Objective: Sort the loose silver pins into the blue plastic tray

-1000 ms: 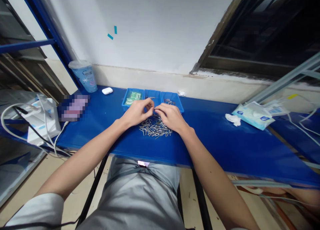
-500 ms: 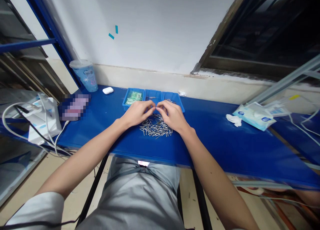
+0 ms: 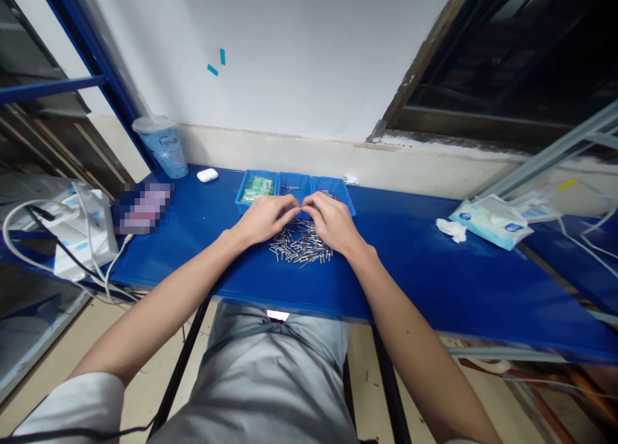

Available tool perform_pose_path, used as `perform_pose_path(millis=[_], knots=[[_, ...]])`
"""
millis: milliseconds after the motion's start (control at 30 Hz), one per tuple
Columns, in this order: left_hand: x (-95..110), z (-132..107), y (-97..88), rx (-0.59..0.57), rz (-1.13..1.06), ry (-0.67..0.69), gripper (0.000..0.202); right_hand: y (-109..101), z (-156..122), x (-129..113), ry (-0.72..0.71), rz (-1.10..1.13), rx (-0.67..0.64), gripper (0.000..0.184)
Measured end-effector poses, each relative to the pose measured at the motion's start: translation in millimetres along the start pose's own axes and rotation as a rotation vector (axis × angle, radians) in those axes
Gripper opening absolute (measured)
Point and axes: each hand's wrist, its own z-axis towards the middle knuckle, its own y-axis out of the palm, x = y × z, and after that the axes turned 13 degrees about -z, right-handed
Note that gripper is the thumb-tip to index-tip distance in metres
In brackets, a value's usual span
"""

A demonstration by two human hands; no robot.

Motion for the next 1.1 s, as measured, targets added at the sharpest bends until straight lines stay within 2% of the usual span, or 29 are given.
perform_pose_path(millis=[233,533,933,1100], knots=[[1.2,-0.1,-0.2,0.023,-0.017,0.005,0.025,0.3,0.9,1.0,0.021,-0.031,0.024,0.019],[-0.8,0.5,-1.3,0.058,-0.022,-0.009,0.023,-6.5,1.2,0.9,0.041,-0.015,0.070,0.013],[-1.0,0.6,-1.1,0.040,-0.039,0.013,0.017,-5.8,0.4,0.1,0.050,0.005,0.046,0.012],[0.9,0.1,-1.4,0.025,-0.034,0.017,0.019,-5.3,0.8,0.1,0.051,0.008,0.032,0.018]])
